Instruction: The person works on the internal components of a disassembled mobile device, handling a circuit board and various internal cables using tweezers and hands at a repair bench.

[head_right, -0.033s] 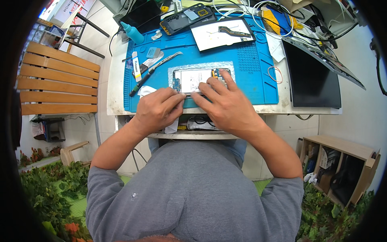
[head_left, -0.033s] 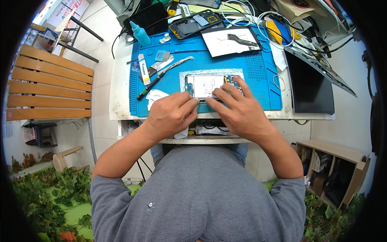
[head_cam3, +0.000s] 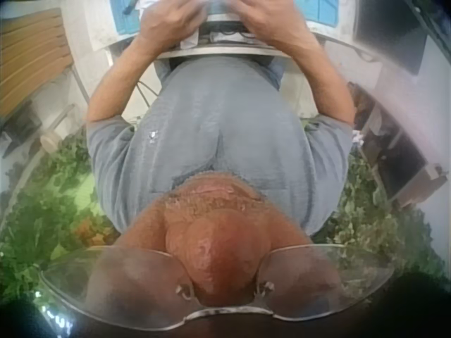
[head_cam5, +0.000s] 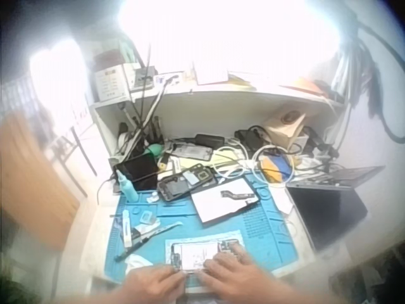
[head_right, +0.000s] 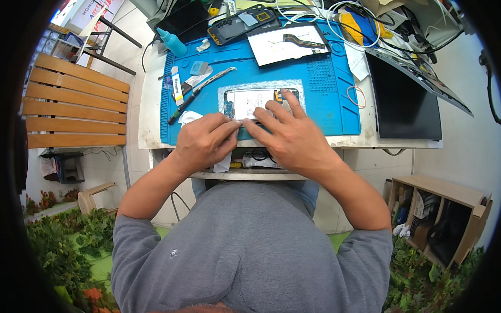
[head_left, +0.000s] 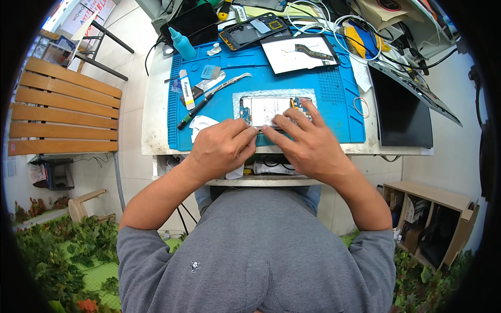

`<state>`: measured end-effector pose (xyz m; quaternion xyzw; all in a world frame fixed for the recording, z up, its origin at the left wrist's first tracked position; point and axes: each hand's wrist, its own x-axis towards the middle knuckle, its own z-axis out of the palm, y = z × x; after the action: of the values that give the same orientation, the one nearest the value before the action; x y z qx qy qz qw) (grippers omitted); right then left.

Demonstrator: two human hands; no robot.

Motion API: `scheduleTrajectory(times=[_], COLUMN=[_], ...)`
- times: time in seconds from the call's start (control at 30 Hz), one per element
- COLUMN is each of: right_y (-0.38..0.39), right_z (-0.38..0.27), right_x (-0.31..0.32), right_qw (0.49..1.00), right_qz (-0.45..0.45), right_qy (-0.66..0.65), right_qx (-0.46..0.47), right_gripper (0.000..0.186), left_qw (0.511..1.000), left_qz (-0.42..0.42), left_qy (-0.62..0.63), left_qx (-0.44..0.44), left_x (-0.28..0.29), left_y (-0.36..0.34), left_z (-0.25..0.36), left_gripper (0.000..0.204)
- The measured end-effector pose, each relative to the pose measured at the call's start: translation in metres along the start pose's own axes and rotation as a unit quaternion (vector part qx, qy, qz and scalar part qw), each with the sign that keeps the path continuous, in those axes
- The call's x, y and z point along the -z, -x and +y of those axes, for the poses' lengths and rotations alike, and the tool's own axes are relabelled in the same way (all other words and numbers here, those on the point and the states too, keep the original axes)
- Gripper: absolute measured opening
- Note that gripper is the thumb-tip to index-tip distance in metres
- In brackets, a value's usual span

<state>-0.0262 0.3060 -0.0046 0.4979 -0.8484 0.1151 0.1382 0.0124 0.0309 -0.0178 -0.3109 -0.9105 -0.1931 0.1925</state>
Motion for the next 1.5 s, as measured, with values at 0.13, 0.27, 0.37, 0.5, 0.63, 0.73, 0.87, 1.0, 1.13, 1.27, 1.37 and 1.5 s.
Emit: scheduleTrajectory(times=[0.13, 0.27, 0.37, 0.5, 0.63, 0.73, 0.87, 1.0, 1.13, 1.27, 1.37, 1.5], right_y=[-0.002, -0.003, -0.007, -0.013, -0.013, -0.014, -0.013, -0.011, -0.011, -0.012, -0.012, -0.012], right_z=[-0.003, -0.003, -0.007, -0.013, -0.016, -0.018, -0.017, -0.017, -0.016, -0.016, -0.016, -0.016], right_x=[-0.009, -0.009, -0.007, -0.003, -0.007, -0.007, -0.01, -0.01, -0.01, -0.009, -0.008, -0.008], right_qw=[1.0, 0.999, 0.999, 0.999, 0.999, 0.999, 0.999, 1.0, 1.0, 0.999, 0.999, 1.0], right_qz=[-0.014, -0.033, -0.03, -0.037, -0.03, -0.021, -0.016, -0.013, -0.014, -0.02, -0.021, -0.027], right_qy=[0.01, 0.016, 0.019, 0.031, 0.028, 0.03, 0.03, 0.022, 0.017, 0.027, 0.025, 0.015], right_qx=[0.01, 0.013, 0.017, 0.02, 0.011, 0.007, 0.002, 0.003, 0.002, 0.002, 0.001, 0.0], right_gripper=[0.05, 0.049, 0.048, 0.051, 0.05, 0.05, 0.051, 0.05, 0.049, 0.05, 0.05, 0.049], left_qw=[1.0, 0.999, 0.998, 0.998, 0.998, 0.998, 0.998, 0.998, 0.998, 0.999, 0.999, 0.999], left_qz=[0.001, 0.007, 0.034, 0.028, 0.018, 0.013, 0.009, 0.011, 0.02, 0.013, 0.014, 0.018], left_qy=[0.017, 0.032, 0.056, 0.061, 0.061, 0.061, 0.055, 0.051, 0.054, 0.047, 0.036, 0.027], left_qx=[0.003, 0.004, 0.008, 0.008, 0.006, 0.006, 0.015, 0.019, 0.012, 0.0, -0.004, -0.005], left_x=[0.001, 0.001, 0.0, 0.003, 0.005, 0.006, 0.004, 0.003, 0.003, 0.004, 0.001, -0.001], left_y=[0.0, 0.005, 0.01, 0.019, 0.016, 0.014, 0.011, 0.011, 0.01, 0.009, 0.011, 0.013], left_z=[-0.003, -0.006, -0.008, -0.011, -0.012, -0.012, -0.008, -0.006, -0.006, -0.003, -0.004, -0.005], left_gripper=[0.024, 0.028, 0.03, 0.029, 0.029, 0.029, 0.028, 0.027, 0.027, 0.03, 0.031, 0.032])
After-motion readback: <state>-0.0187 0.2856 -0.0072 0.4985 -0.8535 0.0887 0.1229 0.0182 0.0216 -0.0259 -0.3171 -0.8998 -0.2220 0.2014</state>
